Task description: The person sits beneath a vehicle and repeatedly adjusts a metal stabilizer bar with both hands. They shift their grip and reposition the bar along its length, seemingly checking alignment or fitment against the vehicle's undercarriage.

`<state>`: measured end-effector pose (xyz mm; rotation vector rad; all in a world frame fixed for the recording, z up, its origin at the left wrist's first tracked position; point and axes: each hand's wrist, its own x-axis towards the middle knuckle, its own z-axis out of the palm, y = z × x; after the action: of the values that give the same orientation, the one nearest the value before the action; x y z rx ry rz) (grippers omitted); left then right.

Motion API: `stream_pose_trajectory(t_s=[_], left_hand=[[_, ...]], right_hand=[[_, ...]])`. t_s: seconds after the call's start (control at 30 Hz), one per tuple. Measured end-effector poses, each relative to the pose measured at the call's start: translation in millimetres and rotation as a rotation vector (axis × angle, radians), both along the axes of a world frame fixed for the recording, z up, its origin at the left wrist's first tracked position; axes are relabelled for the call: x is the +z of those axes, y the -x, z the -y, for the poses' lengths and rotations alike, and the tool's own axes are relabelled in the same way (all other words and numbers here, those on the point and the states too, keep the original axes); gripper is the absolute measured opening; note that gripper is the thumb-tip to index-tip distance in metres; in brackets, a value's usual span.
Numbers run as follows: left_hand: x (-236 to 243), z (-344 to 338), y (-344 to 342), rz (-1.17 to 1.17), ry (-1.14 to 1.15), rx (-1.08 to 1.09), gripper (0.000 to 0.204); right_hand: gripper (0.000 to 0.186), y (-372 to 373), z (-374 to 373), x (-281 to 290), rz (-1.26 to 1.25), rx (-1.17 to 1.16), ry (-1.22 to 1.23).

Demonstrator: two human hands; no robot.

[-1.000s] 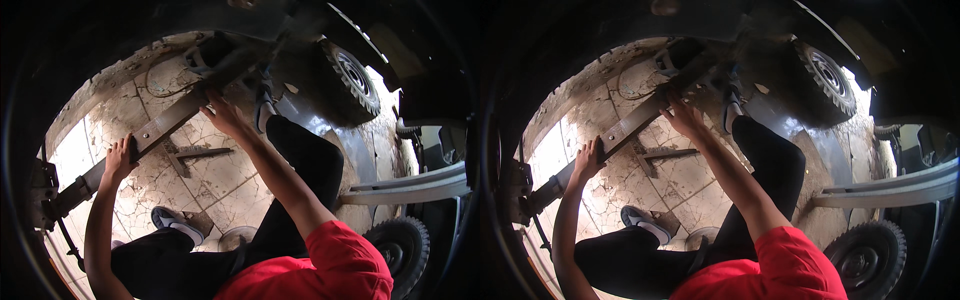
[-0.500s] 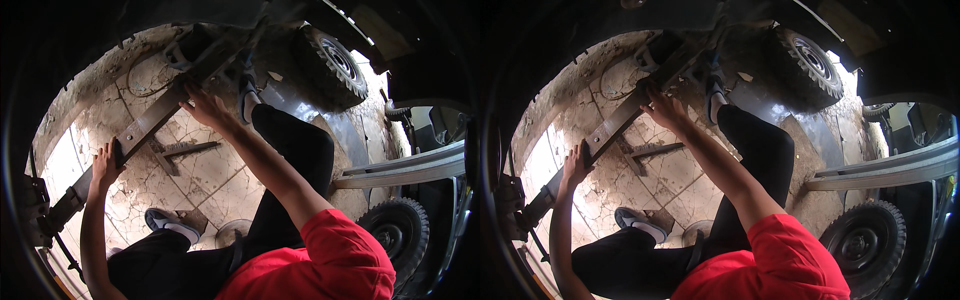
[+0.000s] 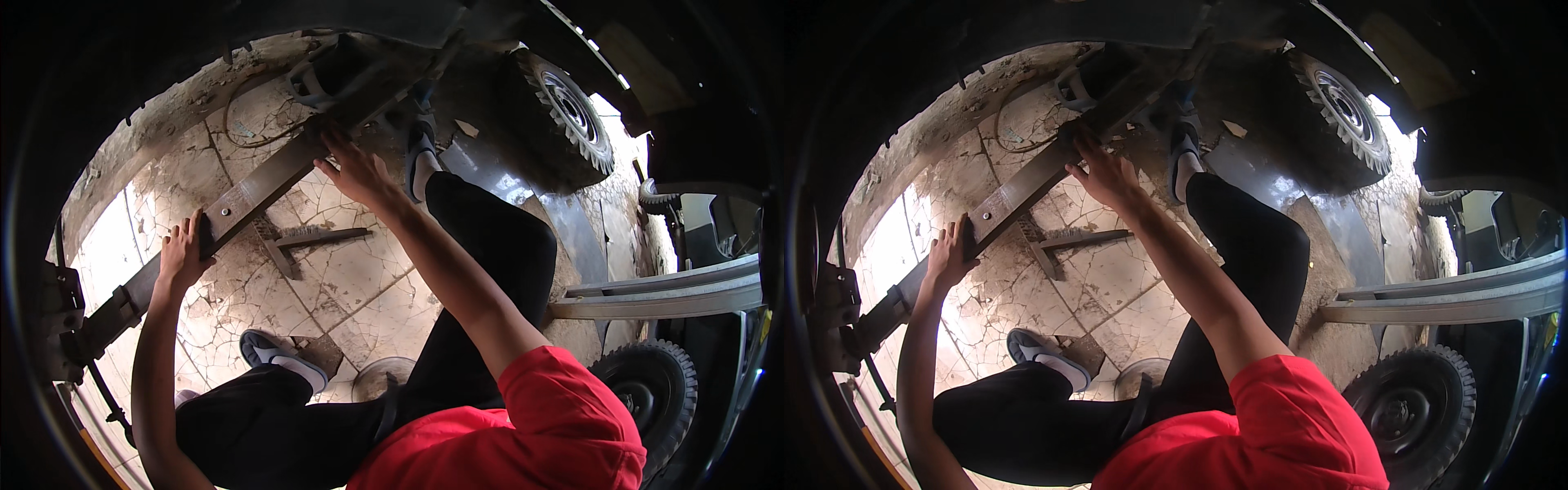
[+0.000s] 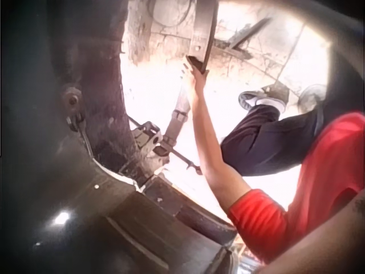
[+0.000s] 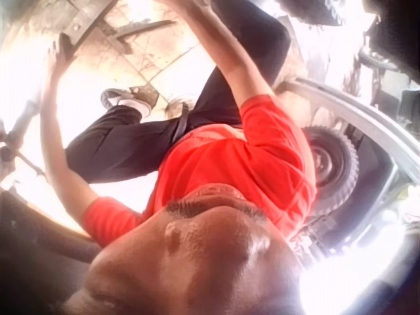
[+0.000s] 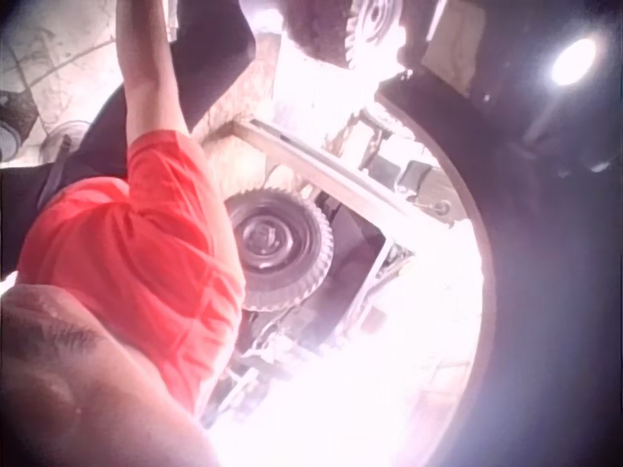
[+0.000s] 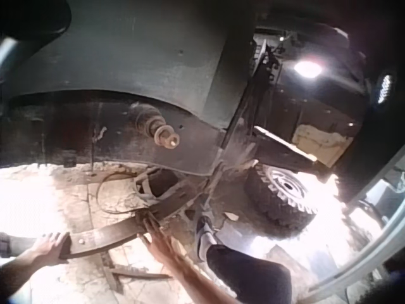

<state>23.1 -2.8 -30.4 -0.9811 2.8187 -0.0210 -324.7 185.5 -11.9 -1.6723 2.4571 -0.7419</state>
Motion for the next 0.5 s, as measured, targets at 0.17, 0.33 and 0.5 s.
stream_pose_trajectory(t_s=[0.17,0.33,0.5], left_hand=[[-3,1,-4,0.009,0.012,0.002,0.119],[3,-3,4,-0.002,-0.012,0.003,0.118],[3,-1,-1,-0.014,0.011,-0.006,0.115]], right_hand=[[0.066,-6,4,-2,0.01,-0.012,0.022],[0.068,-1,-7,-23,-0.115,-0.003,0.048],[0.064,-1,0,-10,-0.012,-0.005,0.016]])
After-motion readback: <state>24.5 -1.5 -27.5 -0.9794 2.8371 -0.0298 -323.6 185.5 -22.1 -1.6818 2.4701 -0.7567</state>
